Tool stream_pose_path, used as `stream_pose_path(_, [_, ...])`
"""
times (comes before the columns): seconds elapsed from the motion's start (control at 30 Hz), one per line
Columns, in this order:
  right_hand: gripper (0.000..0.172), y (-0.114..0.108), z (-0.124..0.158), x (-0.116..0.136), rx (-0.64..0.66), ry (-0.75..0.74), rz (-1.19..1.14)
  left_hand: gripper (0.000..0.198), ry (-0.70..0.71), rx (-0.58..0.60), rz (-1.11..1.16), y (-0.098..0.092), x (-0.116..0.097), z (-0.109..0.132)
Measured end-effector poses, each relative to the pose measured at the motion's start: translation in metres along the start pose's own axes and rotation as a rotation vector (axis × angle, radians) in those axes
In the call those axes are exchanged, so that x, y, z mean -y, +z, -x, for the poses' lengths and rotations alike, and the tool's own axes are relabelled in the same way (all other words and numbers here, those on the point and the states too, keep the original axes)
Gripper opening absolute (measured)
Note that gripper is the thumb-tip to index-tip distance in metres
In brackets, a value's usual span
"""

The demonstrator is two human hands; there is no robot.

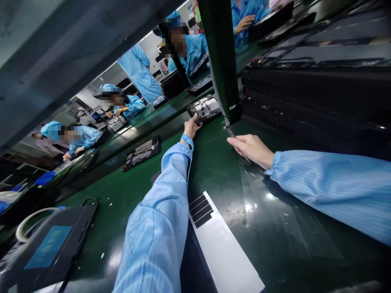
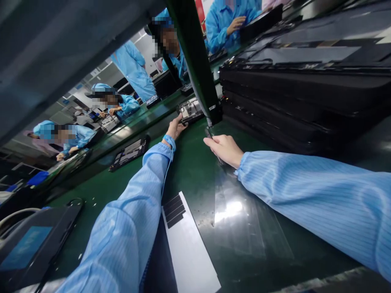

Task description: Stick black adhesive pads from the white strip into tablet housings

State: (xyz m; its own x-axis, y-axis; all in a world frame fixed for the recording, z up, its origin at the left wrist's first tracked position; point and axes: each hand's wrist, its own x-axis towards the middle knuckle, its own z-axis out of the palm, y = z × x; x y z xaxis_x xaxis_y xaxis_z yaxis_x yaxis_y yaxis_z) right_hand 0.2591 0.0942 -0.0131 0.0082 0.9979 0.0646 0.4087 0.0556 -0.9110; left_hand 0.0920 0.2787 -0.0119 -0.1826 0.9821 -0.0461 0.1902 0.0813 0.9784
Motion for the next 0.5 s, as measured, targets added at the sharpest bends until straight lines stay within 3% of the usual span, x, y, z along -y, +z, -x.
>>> stream_pose_path(0.13, [0.043,0.0,0.0,0.0,-0.004,0.005,-0.005,0.024,-0.108,0.003,0.155,0.001,-0.012,-0.009])
stream_pose_path(0.23, [0.043,0.0,0.0,-0.001,-0.01,0.009,-0.016,0.022,-0.16,0.033,0.229,-0.012,-0.021,-0.01])
stream_pose_path(0.37, [0.038,0.001,-0.001,-0.006,0.009,0.075,-0.15,0.014,-0.156,0.085,0.308,-0.059,-0.024,0.015])
stream_pose_path(0.5, [0.022,-0.001,-0.003,-0.005,0.032,0.097,-0.329,0.024,-0.173,0.145,0.35,-0.115,-0.017,0.073])
